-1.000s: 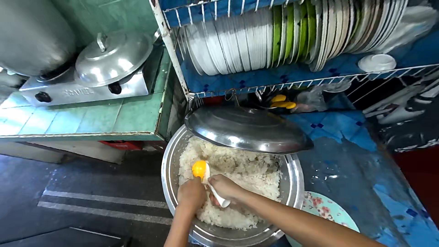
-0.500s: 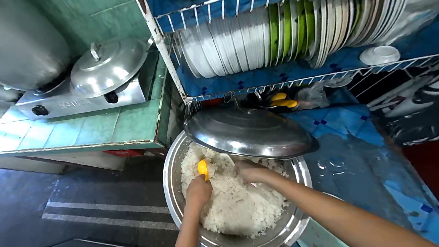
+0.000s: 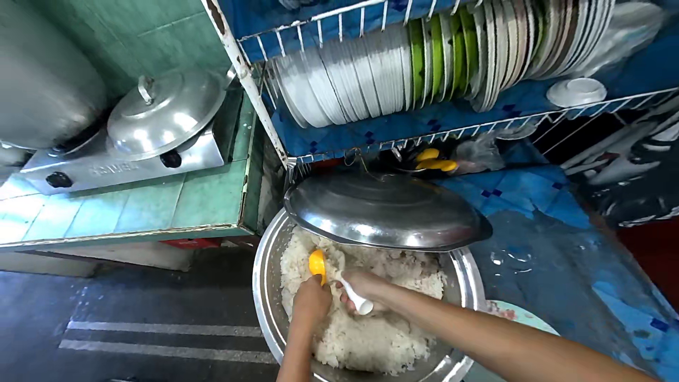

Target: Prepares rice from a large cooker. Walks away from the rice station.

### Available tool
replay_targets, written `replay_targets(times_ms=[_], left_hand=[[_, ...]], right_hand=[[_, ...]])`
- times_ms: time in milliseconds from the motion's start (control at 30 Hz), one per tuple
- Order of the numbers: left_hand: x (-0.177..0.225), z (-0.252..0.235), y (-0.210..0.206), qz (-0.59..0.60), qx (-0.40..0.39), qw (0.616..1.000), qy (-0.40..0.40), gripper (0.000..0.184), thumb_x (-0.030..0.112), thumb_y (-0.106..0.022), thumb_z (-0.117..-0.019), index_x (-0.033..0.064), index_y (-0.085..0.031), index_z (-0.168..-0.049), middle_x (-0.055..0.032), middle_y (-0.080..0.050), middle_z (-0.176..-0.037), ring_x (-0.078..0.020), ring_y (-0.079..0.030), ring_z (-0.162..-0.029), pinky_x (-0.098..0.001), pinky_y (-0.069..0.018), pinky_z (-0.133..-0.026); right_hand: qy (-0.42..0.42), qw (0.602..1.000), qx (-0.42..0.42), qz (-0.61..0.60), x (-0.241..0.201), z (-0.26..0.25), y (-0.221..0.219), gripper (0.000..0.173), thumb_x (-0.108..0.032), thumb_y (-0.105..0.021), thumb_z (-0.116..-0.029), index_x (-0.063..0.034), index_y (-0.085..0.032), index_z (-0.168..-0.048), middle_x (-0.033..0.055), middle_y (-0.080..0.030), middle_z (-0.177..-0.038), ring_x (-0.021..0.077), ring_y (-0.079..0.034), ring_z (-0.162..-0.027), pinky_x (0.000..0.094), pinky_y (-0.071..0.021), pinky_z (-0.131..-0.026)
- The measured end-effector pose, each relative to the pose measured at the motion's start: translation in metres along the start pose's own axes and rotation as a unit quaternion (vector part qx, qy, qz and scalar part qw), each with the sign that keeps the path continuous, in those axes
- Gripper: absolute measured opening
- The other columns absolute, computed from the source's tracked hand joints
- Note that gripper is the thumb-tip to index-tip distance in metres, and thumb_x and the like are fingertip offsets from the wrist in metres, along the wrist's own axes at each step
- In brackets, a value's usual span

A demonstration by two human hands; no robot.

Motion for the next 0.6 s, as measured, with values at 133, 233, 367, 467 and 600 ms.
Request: replay_targets(times_ms=[133, 233, 367, 467, 600], left_hand=[[-0.012, 0.006, 0.004, -0.003, 0.0, 1.0, -0.009, 0.04, 0.029, -0.048, -0.1055, 0.0087, -0.061, -0.138, -0.019, -0.068, -0.123, -0.0348, -0.065, -0.115, -0.0575, -0.0506, -0.098], [-0.022, 0.03, 0.009, 0.046, 0.008, 0.998, -0.029, 0.046, 0.035, -0.046, -0.1076, 0.0088, -0.057, -0.143, -0.0185, -0.068, -0.121, -0.032, -0.067, -0.111, -0.0541, -0.0506, -0.099], [-0.053, 0.075, 0.009, 0.269, 0.021, 0.958, -0.093, 0.043, 0.029, -0.041, -0.1102, 0.0057, -0.054, -0.143, -0.0015, -0.065, -0.081, -0.01, -0.055, -0.059, -0.0276, -0.0488, -0.056], [-0.066, 0.103, 0.007, 0.472, -0.013, 0.875, -0.108, 0.04, 0.017, -0.039, -0.1089, 0.0007, -0.05, -0.144, -0.0026, -0.068, -0.091, -0.0027, -0.047, -0.051, -0.0187, -0.0409, -0.047], [-0.058, 0.124, 0.004, 0.549, -0.017, 0.828, -0.112, 0.039, 0.016, -0.038, -0.1086, 0.0002, -0.05, -0.142, -0.0013, -0.061, -0.084, -0.0004, -0.04, -0.047, -0.0159, -0.0351, -0.042]], right_hand=[[0.022, 0.993, -0.003, 0.118, -0.005, 0.012, -0.024, 0.047, -0.035, -0.021, -0.1143, -0.0004, -0.049, -0.131, 0.0095, -0.063, -0.085, 0.0147, -0.065, -0.062, 0.0309, -0.0578, -0.062], [0.039, 0.973, -0.04, 0.223, -0.002, 0.037, -0.009, 0.051, -0.039, -0.021, -0.1139, -0.0027, -0.049, -0.137, 0.0125, -0.067, -0.093, 0.018, -0.068, -0.07, 0.0362, -0.0585, -0.071], [0.098, 0.958, -0.078, 0.257, 0.009, 0.078, 0.05, 0.049, -0.04, -0.024, -0.1138, -0.0061, -0.054, -0.134, 0.0098, -0.066, -0.092, 0.0167, -0.067, -0.067, 0.0358, -0.0597, -0.066], [0.103, 0.939, 0.012, 0.329, 0.009, 0.101, 0.077, 0.05, -0.037, -0.025, -0.1141, -0.0028, -0.06, -0.125, 0.0118, -0.068, -0.087, 0.0205, -0.066, -0.07, 0.042, -0.0564, -0.074], [0.194, 0.933, 0.009, 0.303, 0.014, 0.134, 0.053, 0.052, -0.049, -0.034, -0.1108, -0.0051, -0.063, -0.111, 0.007, -0.064, -0.071, 0.0178, -0.065, -0.057, 0.0386, -0.0593, -0.064]])
Point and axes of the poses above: each hand's wrist, its own z-axis away from the middle knuckle, its own y-axis out of the back of the hand, x = y × z, the point moved 2 cm from there along -z, towards the middle knuckle
